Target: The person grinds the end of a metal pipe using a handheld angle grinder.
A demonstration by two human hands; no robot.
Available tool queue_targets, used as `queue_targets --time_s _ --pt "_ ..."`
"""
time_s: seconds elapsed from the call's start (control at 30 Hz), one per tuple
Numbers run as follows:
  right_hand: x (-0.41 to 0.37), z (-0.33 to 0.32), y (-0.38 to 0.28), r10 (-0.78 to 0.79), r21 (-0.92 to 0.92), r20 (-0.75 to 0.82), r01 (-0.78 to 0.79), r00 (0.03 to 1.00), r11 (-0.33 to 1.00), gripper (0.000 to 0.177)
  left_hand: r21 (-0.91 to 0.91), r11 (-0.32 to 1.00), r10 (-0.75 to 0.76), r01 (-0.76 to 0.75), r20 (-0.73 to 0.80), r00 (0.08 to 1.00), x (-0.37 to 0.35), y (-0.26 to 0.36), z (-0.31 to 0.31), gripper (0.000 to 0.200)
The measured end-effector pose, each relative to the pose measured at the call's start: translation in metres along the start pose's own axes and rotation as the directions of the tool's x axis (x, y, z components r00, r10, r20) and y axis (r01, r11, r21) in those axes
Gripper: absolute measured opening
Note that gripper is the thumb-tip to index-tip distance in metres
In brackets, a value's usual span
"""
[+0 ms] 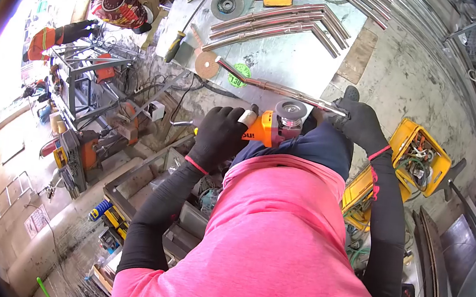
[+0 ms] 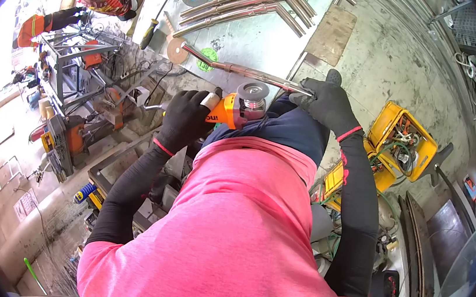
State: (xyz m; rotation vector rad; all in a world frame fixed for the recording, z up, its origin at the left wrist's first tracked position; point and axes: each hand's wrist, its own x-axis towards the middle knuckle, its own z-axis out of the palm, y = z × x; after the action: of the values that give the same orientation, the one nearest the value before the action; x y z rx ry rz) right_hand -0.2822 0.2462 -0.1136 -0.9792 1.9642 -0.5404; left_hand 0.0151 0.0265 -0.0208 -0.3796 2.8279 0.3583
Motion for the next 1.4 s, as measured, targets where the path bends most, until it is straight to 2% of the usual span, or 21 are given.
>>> queue_targets --time_s 0.03,0.1,0.27,0.33,0.47,0.5,0.67,0.73,0.77,0.97,1.13,1.2,1.4 --pt "0.0 -0.002 -0.003 -0.002 -0.002 0.006 0.002 1.0 1.0 0.047 0.013 0.999 -0.033 0.033 0.051 0.998 0.001 0.001 0.001 0.06" --pt "-0.001 -0.01 -0.012 -0.001 0.016 0.03 0.0 1.0 1.0 0.036 0.011 1.0 -0.026 0.026 0.044 0.999 0.003 0.001 0.003 0.06" --pt "0.002 -0.004 -0.004 -0.032 0.007 0.016 0.032 0.999 0.999 0.035 -0.007 1.0 -0.008 0.008 0.022 1.0 0.007 0.002 0.005 0.057" --pt "0.002 -0.003 0.0 -0.032 0.005 0.004 0.032 0.999 0.999 0.034 -0.023 0.999 0.024 -0.025 -0.059 0.998 0.01 0.001 0.005 0.052" --pt "0.0 -0.005 -0.002 -0.023 0.051 0.025 0.022 0.999 0.998 0.034 -0.037 0.999 0.008 -0.009 -0.034 0.999 0.013 0.0 0.004 0.051" --pt "0.0 -0.005 -0.002 -0.024 0.09 0.03 0.022 0.999 0.996 0.039 -0.038 0.999 0.006 -0.007 -0.031 1.0 0.014 0.0 0.003 0.05" --pt "0.001 -0.006 -0.002 -0.034 0.09 0.042 0.03 0.999 0.995 0.039 -0.052 0.999 0.012 -0.015 -0.051 0.999 0.017 0.001 0.001 0.05" --pt "0.001 -0.006 -0.003 -0.04 0.066 0.033 0.038 0.999 0.997 0.038 -0.047 0.998 -0.041 0.045 0.076 0.996 0.02 0.003 -0.002 0.062" --pt "0.003 -0.006 -0.003 -0.036 0.059 0.048 0.033 0.998 0.998 0.038 -0.048 0.998 -0.04 0.044 0.075 0.996 0.02 0.003 -0.002 0.062" --pt "0.004 -0.007 -0.002 -0.073 0.048 0.058 0.071 0.996 0.996 0.037 -0.053 0.998 -0.019 0.02 0.019 1.0 0.022 0.003 0.0 0.062" --pt "0.004 -0.007 0.003 -0.086 0.106 0.054 0.08 0.995 0.991 0.035 -0.095 0.995 -0.054 0.044 -0.107 0.993 0.021 -0.005 0.0 0.058" --pt "0.006 -0.009 0.002 -0.02 0.2 0.144 -0.01 0.989 0.98 0.036 -0.081 0.996 -0.029 0.023 -0.079 0.996 0.02 -0.008 -0.005 0.057" --pt "0.012 -0.009 0.003 0.002 0.239 0.226 -0.057 0.974 0.969 0.034 -0.036 0.999 0.033 -0.035 -0.055 0.998 0.018 -0.009 -0.001 0.051"
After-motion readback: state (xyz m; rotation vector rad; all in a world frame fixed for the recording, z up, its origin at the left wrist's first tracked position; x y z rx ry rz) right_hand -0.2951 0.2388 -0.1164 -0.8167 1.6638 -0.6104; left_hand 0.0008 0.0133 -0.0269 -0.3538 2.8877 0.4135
